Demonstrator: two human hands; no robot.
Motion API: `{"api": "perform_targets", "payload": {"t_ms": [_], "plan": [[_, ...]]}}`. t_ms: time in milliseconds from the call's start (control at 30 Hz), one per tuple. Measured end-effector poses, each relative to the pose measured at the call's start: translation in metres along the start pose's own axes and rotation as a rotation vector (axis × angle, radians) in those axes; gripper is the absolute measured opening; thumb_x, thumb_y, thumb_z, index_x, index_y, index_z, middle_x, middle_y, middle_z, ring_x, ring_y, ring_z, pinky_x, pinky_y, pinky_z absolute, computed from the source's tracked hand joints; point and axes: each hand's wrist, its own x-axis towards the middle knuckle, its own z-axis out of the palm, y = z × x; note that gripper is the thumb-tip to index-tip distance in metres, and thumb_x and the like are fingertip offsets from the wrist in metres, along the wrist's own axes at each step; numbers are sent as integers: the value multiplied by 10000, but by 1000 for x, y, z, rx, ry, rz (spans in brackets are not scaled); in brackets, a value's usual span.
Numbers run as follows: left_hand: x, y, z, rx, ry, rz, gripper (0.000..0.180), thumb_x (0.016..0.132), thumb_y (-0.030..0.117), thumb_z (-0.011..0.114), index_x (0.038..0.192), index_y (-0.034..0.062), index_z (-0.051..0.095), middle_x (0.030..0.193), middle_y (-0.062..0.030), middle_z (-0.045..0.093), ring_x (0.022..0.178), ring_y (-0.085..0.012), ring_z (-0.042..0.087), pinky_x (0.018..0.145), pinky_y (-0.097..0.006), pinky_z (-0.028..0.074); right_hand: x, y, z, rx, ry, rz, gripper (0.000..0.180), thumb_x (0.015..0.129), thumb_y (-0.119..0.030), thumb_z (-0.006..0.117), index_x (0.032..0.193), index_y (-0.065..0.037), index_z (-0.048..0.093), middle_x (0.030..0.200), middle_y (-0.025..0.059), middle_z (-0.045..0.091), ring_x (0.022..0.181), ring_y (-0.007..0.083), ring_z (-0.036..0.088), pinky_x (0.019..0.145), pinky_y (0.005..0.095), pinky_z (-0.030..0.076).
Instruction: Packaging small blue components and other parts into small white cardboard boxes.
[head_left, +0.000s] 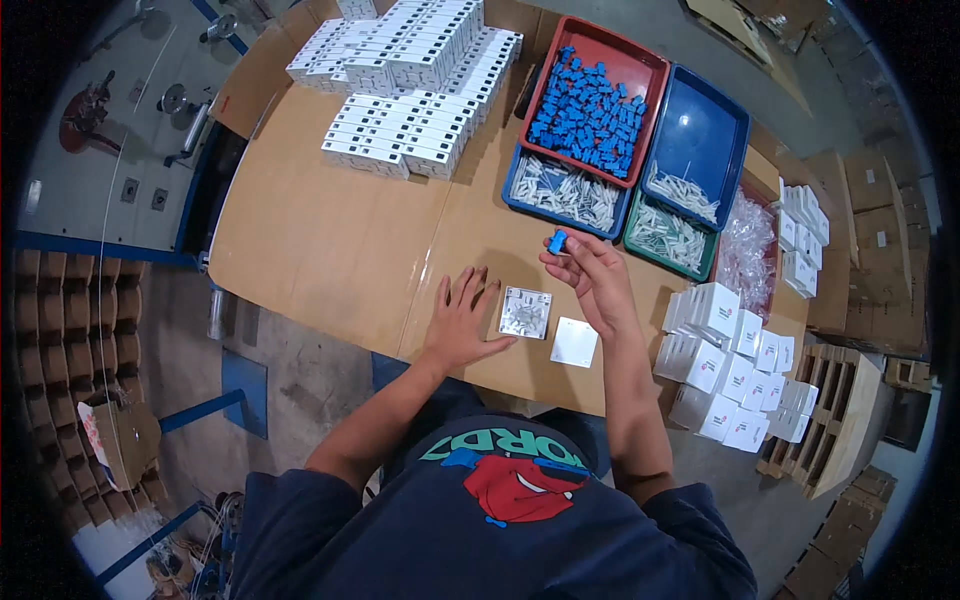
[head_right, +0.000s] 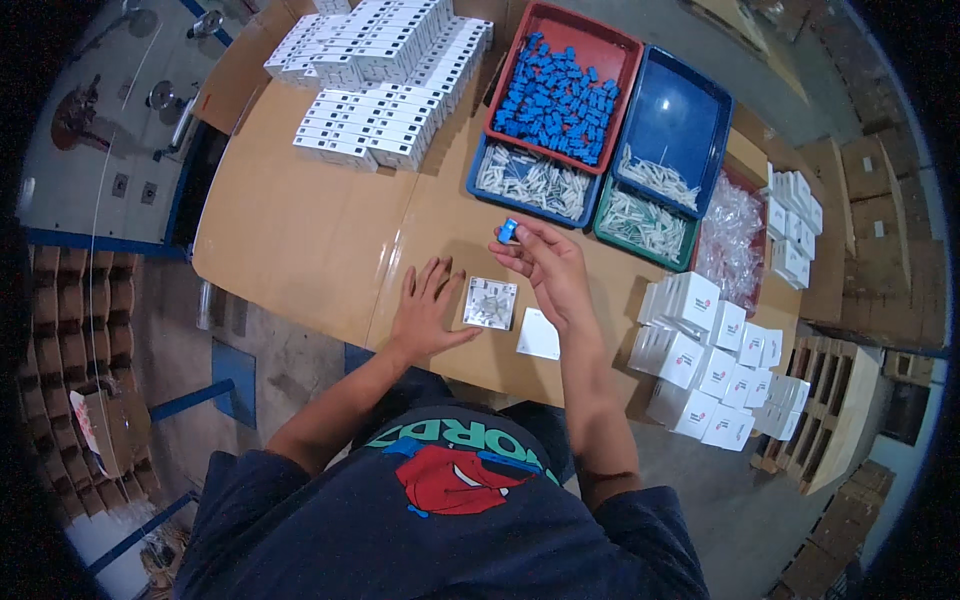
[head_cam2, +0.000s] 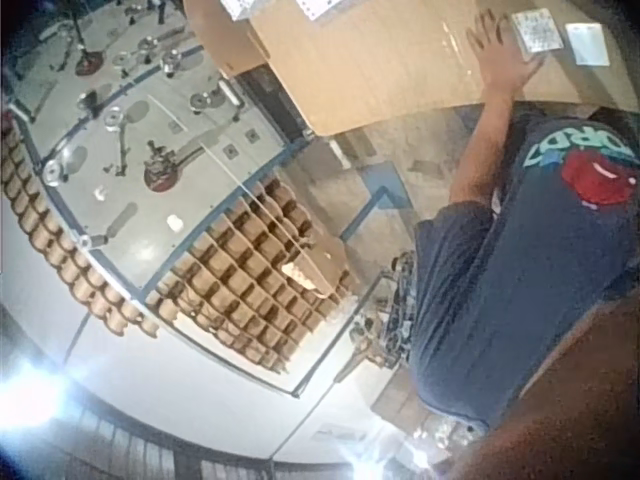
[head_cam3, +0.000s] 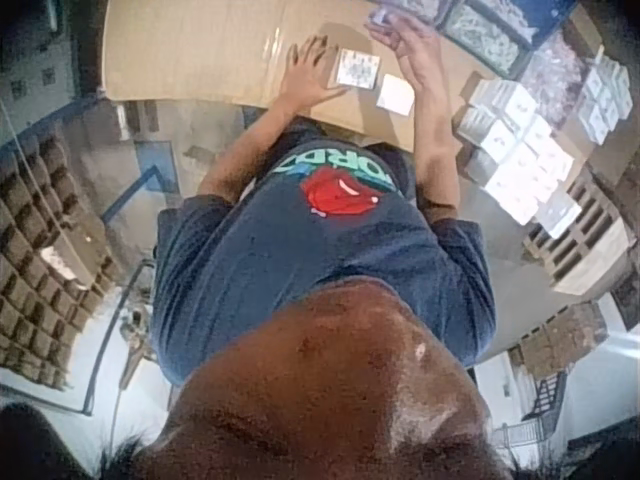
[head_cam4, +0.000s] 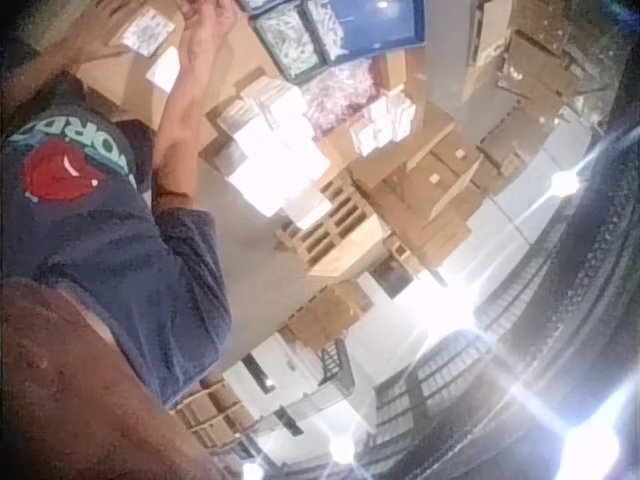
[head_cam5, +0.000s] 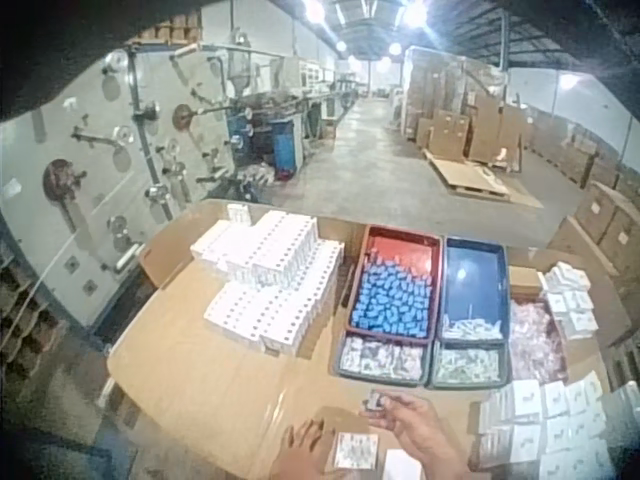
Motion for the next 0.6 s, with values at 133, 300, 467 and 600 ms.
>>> {"api": "perform_targets", "payload": {"t_ms": [133, 300, 467, 600], "plan": [[-6, 3, -1, 13, -20, -8, 999, 826, 760, 607, 1547, 93, 426, 1646, -168, 306, 1560, -322, 210, 1246, -616, 98, -7, 6, -1, 22, -2, 26, 332, 1067, -179, 574, 1323, 29, 615, 1180, 189, 717, 1041, 287, 739, 902, 365, 619], [-6, 0, 4, -10, -42, -25, 995, 827, 753, 609, 1550, 95, 423, 1656, -171, 290, 1565, -322, 200, 1244, -622, 98, -1, 18, -13, 49, -82, -3, 263, 1078, -208, 557, 1233, -4, 620, 1185, 204, 711, 1049, 291, 735, 923, 367, 606], [-2, -3, 5, 5, -24, -12, 1034, 805, 753, 628, 1572, 103, 390, 1657, -176, 286, 1566, -323, 193, 1242, -632, 97, -8, 14, -8, -5, -146, 37, 231, 1053, -143, 590, 1228, 1, 636, 1289, 205, 670, 1122, 264, 704, 999, 370, 571], [-2, -8, 4, -114, 19, -21, 1086, 754, 783, 662, 1576, 128, 390, 1641, -162, 305, 1558, -323, 202, 1242, -626, 95, -8, 41, -25, -231, -106, 47, 286, 1001, -74, 660, 1271, 20, 659, 1300, 150, 666, 1184, 206, 655, 1035, 334, 522]]}}
